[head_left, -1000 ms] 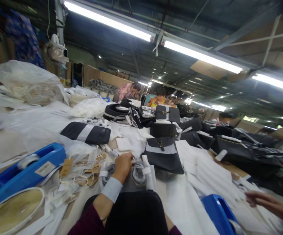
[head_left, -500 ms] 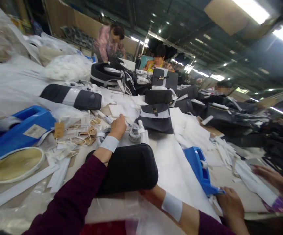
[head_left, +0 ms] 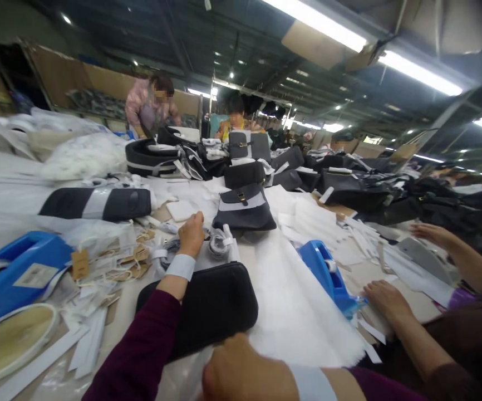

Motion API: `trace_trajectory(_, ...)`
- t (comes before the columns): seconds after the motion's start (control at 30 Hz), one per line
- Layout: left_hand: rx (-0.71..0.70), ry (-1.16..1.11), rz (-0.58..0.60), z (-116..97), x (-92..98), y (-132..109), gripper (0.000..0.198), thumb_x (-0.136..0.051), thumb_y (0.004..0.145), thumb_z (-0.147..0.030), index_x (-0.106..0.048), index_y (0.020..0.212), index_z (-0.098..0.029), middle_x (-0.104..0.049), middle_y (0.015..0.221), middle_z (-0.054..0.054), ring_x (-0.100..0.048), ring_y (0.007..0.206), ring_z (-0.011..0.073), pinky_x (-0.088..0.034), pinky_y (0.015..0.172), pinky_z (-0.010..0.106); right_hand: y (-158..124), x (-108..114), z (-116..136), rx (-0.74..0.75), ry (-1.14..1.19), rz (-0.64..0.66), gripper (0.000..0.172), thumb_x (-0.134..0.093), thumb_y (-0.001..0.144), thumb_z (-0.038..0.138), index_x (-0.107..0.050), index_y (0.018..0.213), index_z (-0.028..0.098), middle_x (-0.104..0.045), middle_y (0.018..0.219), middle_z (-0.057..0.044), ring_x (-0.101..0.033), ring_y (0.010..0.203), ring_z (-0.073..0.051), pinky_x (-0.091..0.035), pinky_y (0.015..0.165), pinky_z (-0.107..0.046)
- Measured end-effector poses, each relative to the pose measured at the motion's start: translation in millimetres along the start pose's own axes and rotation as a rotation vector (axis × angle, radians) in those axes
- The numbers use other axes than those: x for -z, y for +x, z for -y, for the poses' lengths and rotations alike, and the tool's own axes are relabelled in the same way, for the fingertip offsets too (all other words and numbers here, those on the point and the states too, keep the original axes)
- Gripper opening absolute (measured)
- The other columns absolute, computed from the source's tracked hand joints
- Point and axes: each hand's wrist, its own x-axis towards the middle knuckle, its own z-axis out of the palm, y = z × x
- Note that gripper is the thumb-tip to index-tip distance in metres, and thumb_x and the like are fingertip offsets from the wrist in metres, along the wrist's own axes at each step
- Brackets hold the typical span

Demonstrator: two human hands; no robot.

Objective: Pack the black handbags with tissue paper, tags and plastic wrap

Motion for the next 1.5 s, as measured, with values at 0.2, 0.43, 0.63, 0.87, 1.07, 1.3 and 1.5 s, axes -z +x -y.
trace_trajectory(0.2, -0.026, -0.184, -0.09, 5.1, 5.3, 4.7, 0.017, -0.041, 0.084, -0.01, -0.053, 0.084, -0.021, -0.06, 0.088, 0.004, -0.056, 0.076, 0.0186, -0.037, 0.067, 0.028, 143.6, 81.8, 6.5, 0.111, 0.095, -0.027, 0.014, -0.054, 0.082, 0.013, -0.067, 0.082, 0.018, -0.067, 0.087, -0.009, -0.062, 0.082, -0.023, -0.044, 0.075, -0.034)
trace_trajectory(0.43, -0.031, -0.532, -0.211, 15.4, 10.9, 11.5, 0.01, -0.042, 0.082, -0.015, -0.05, 0.085, -0.021, -0.06, 0.088, 0.002, -0.057, 0.086, 0.017, -0.045, 0.079, 0.028, 231.7, 58.0, -7.3, -0.059, 0.207, -0.123, 0.034, -0.061, 0.068, 0.001, -0.065, 0.101, 0.008, -0.062, 0.109, -0.02, -0.061, 0.095, -0.027, -0.044, 0.078, -0.034)
trace_trajectory(0.63, 0.042, -0.81, -0.277, 19.1, 11.4, 13.7, 0.015, -0.045, 0.085, -0.031, -0.051, 0.092, -0.02, -0.063, 0.092, 0.003, -0.061, 0.087, 0.0152, -0.049, 0.073, 0.023, 249.4, 41.0, -15.1, -0.046, 0.405, -0.118, 0.011, -0.07, 0.07, 0.023, -0.07, 0.075, 0.014, -0.068, 0.072, -0.006, -0.062, 0.072, -0.022, -0.043, 0.067, -0.03)
trace_trajectory(0.87, 0.245, -0.933, -0.188, 27.2, 7.2, 13.6, 0.045, -0.028, 0.091, -0.046, -0.06, 0.082, -0.015, -0.067, 0.064, 0.006, -0.065, 0.06, 0.018, -0.05, 0.055, 0.026, 218.7, 40.1, -16.8, 0.131, 0.617, -0.246, 0.017, -0.053, 0.082, 0.03, -0.064, 0.076, 0.019, -0.065, 0.074, 0.0, -0.057, 0.071, -0.015, -0.041, 0.066, -0.023)
trace_trajectory(1.07, 0.278, -0.891, -0.073, 29.2, 0.0, 12.9, 0.037, -0.037, 0.088, -0.043, -0.061, 0.079, -0.017, -0.069, 0.062, 0.005, -0.066, 0.059, 0.0181, -0.051, 0.058, 0.027, 179.5, 46.8, -16.2, 0.299, 0.532, -0.365, 0.013, -0.051, 0.081, 0.02, -0.056, 0.069, 0.02, -0.058, 0.074, 0.001, -0.052, 0.073, -0.014, -0.038, 0.072, -0.025)
trace_trajectory(1.3, 0.218, -0.775, 0.052, 31.6, -2.8, 12.8, 0.036, -0.033, 0.09, -0.039, -0.059, 0.078, -0.018, -0.07, 0.063, 0.004, -0.067, 0.06, 0.0167, -0.05, 0.06, 0.026, 155.2, 46.4, -12.6, 0.356, 0.618, -0.271, 0.022, -0.057, 0.074, 0.01, -0.053, 0.092, 0.021, -0.059, 0.083, 0.001, -0.056, 0.078, -0.016, -0.044, 0.077, -0.03)
trace_trajectory(1.5, 0.155, -0.581, 0.155, 30.2, -3.4, 12.2, 0.032, -0.035, 0.09, -0.032, -0.062, 0.079, -0.018, -0.071, 0.065, 0.003, -0.067, 0.067, 0.0167, -0.049, 0.065, 0.026, 142.1, 46.0, -15.7, 0.602, 0.505, -0.267, 0.016, -0.059, 0.085, 0.01, -0.065, 0.073, 0.02, -0.061, 0.077, -0.002, -0.056, 0.079, -0.016, -0.043, 0.073, -0.029)
